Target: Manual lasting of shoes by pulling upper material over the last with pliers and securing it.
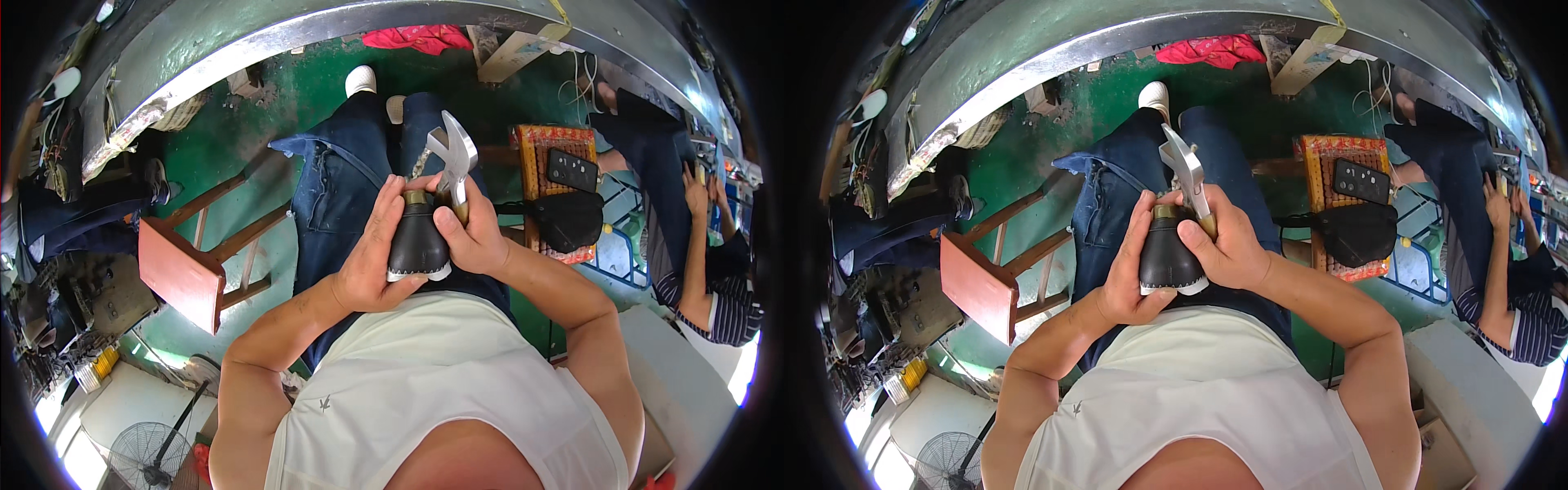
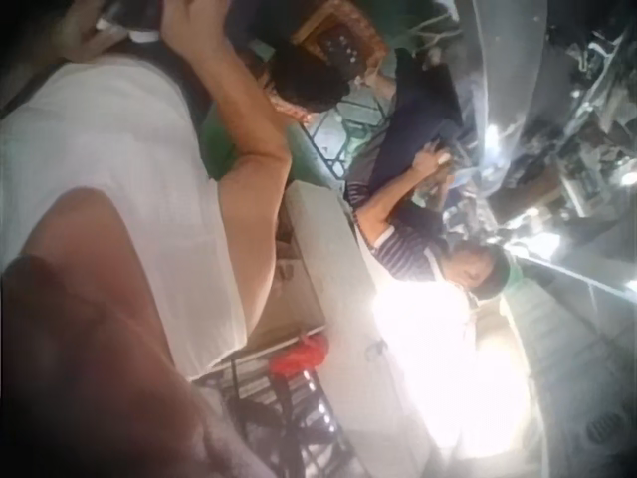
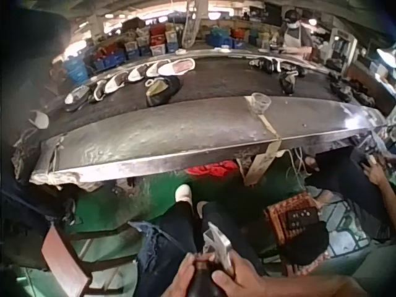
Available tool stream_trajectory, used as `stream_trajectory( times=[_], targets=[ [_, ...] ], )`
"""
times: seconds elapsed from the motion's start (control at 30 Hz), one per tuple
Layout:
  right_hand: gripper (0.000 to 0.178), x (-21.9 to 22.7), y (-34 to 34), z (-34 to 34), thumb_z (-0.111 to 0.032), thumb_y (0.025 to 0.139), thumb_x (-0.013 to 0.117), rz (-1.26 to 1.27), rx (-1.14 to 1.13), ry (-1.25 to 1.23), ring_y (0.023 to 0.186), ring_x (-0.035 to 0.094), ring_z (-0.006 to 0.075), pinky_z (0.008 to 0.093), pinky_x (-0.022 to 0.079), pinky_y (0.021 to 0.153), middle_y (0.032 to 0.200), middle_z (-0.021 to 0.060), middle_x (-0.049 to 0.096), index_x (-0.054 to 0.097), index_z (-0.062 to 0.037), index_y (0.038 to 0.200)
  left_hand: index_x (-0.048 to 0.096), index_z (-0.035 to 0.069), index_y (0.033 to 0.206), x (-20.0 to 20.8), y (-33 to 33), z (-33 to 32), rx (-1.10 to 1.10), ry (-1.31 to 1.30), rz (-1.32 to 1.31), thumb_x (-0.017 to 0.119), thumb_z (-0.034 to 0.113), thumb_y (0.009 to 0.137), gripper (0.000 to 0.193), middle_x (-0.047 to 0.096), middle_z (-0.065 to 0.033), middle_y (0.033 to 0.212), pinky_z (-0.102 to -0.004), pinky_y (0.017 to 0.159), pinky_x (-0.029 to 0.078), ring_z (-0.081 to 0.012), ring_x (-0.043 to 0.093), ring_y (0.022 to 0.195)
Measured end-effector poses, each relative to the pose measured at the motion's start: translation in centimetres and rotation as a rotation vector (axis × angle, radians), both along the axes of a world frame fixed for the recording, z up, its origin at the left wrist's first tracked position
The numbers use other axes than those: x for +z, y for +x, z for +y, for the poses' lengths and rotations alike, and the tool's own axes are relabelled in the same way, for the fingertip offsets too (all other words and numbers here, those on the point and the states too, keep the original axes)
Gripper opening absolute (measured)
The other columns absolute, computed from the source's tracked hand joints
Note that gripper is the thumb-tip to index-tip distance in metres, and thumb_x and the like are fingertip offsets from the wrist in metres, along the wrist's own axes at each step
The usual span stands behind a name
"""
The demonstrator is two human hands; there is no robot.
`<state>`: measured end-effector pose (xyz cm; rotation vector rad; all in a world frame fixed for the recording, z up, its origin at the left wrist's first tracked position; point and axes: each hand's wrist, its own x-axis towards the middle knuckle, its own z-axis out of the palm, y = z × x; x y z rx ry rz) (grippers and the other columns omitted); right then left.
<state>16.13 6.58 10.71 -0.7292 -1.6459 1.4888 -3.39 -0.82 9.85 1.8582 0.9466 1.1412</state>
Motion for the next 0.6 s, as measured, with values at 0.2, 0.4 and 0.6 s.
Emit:
stream_trajectory(
  times=[0.2,0.4,0.6],
  targets=[
    [0.028,0.1,-0.3,-0.1,-0.021,0.102,0.055,-0.116,-0.008,-0.002,0.098,0.067,0.0240,0.0355,0.052,0.089,0.114,0.0150,0.067,0.049,-0.0018,0.122,0.008,-0.005,0.158,-0.6,0.2,-0.5,0.010,-0.017,-0.050,0.076,0.014,0.084,0.103,0.012,-0.0384,0.160,-0.0533,0.121,0.022,-0.0554,0.017,0.149],
    [0.029,0.9,-0.7,1.3,-0.021,0.102,0.057,-0.266,0.012,0.068,0.100,0.070,0.0309,0.0386,0.053,0.089,0.108,0.0159,0.068,0.051,-0.0010,0.123,0.009,-0.002,0.157,-0.8,-0.1,0.5,0.035,-0.005,-0.054,0.076,0.007,0.085,0.099,0.016,-0.0378,0.159,-0.0525,0.121,0.025,-0.0541,0.023,0.148],
    [0.085,3.4,0.3,5.8,-0.039,0.072,0.090,-0.409,0.309,-0.050,0.106,0.066,0.0300,0.0388,0.050,0.094,0.115,0.0219,0.063,0.044,0.0043,0.129,0.007,0.003,0.158,-0.3,-0.6,2.2,0.105,-0.109,0.191,0.078,0.009,0.086,0.101,0.016,-0.0324,0.161,-0.0497,0.120,0.029,-0.0496,0.022,0.150]
  ],
)
